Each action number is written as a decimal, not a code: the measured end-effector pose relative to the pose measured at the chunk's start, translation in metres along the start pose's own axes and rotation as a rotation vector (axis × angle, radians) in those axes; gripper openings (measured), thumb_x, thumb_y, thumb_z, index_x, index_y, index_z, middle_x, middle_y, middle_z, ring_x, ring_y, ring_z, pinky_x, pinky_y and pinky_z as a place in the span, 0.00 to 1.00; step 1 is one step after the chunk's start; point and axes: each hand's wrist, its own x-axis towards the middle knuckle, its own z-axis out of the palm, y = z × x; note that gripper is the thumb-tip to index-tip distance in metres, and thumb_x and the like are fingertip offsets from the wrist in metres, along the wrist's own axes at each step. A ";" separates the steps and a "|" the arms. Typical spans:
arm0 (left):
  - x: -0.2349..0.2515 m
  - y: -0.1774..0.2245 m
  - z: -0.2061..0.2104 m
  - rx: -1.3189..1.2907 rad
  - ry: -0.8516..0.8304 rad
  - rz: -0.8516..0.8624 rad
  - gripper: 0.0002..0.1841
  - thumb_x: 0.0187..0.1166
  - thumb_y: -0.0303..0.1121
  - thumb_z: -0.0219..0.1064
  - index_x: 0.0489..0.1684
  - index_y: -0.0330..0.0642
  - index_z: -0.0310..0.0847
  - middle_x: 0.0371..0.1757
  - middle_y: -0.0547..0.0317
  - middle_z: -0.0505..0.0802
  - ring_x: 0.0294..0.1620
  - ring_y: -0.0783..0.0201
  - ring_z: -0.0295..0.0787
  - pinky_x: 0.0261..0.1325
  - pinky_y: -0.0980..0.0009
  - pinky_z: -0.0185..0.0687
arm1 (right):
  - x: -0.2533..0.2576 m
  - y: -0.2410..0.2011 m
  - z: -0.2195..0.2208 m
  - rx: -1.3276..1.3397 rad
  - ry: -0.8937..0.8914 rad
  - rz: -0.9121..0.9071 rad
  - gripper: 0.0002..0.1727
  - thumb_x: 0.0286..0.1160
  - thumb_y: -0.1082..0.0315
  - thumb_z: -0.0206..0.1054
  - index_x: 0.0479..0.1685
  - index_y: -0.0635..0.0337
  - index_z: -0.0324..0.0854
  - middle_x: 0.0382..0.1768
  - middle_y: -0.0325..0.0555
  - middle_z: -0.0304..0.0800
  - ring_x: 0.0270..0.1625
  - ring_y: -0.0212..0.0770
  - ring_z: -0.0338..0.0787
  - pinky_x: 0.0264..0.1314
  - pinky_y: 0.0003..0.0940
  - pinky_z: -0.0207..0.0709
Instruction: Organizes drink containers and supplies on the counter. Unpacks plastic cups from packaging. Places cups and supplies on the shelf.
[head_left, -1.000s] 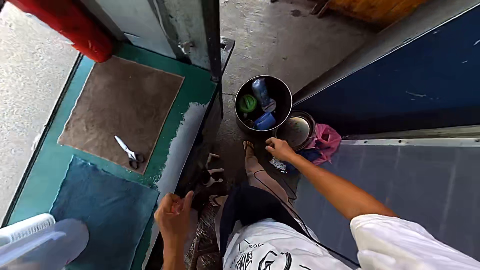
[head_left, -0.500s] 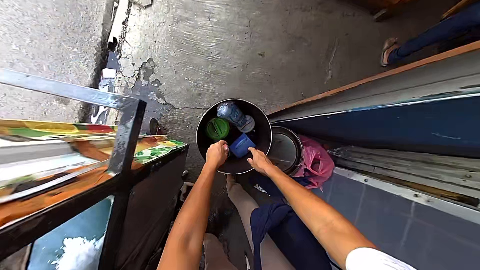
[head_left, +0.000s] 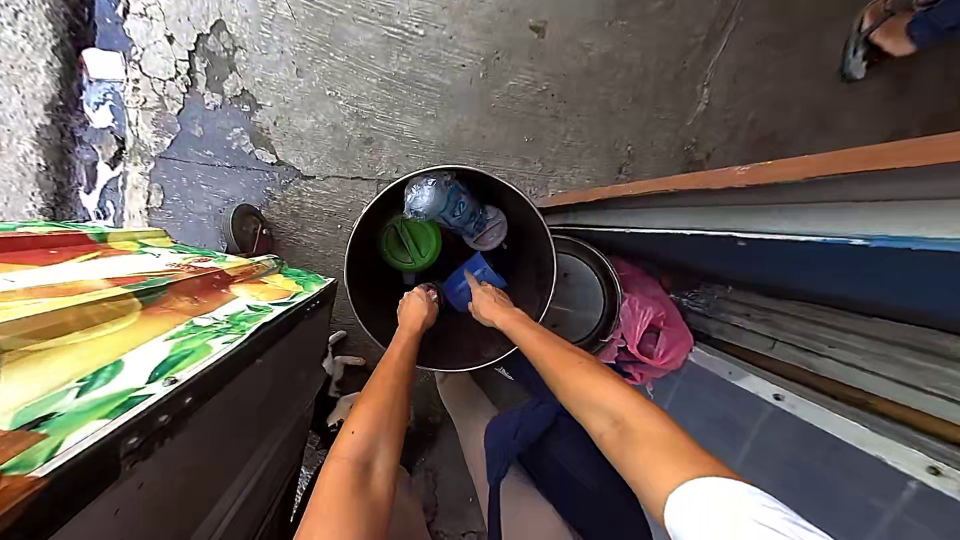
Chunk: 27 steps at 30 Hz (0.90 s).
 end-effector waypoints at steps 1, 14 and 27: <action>0.006 0.001 0.003 0.014 -0.006 0.031 0.22 0.85 0.44 0.60 0.73 0.43 0.80 0.67 0.38 0.89 0.72 0.40 0.84 0.73 0.37 0.76 | 0.006 -0.002 -0.002 -0.022 0.009 0.016 0.47 0.82 0.65 0.62 0.99 0.43 0.38 0.73 0.69 0.78 0.69 0.68 0.84 0.69 0.65 0.77; 0.044 0.030 0.041 0.057 -0.031 0.264 0.35 0.81 0.44 0.67 0.91 0.55 0.62 0.82 0.43 0.78 0.73 0.40 0.83 0.73 0.38 0.78 | 0.096 0.038 -0.057 0.488 0.281 0.432 0.43 0.85 0.62 0.58 0.92 0.73 0.40 0.82 0.74 0.67 0.81 0.67 0.74 0.80 0.61 0.69; 0.027 0.028 0.089 0.024 -0.096 0.301 0.19 0.88 0.37 0.56 0.74 0.49 0.80 0.73 0.46 0.86 0.74 0.44 0.83 0.73 0.42 0.78 | 0.070 0.021 -0.051 0.105 0.205 0.437 0.30 0.80 0.71 0.64 0.77 0.79 0.64 0.75 0.72 0.74 0.76 0.64 0.80 0.73 0.58 0.77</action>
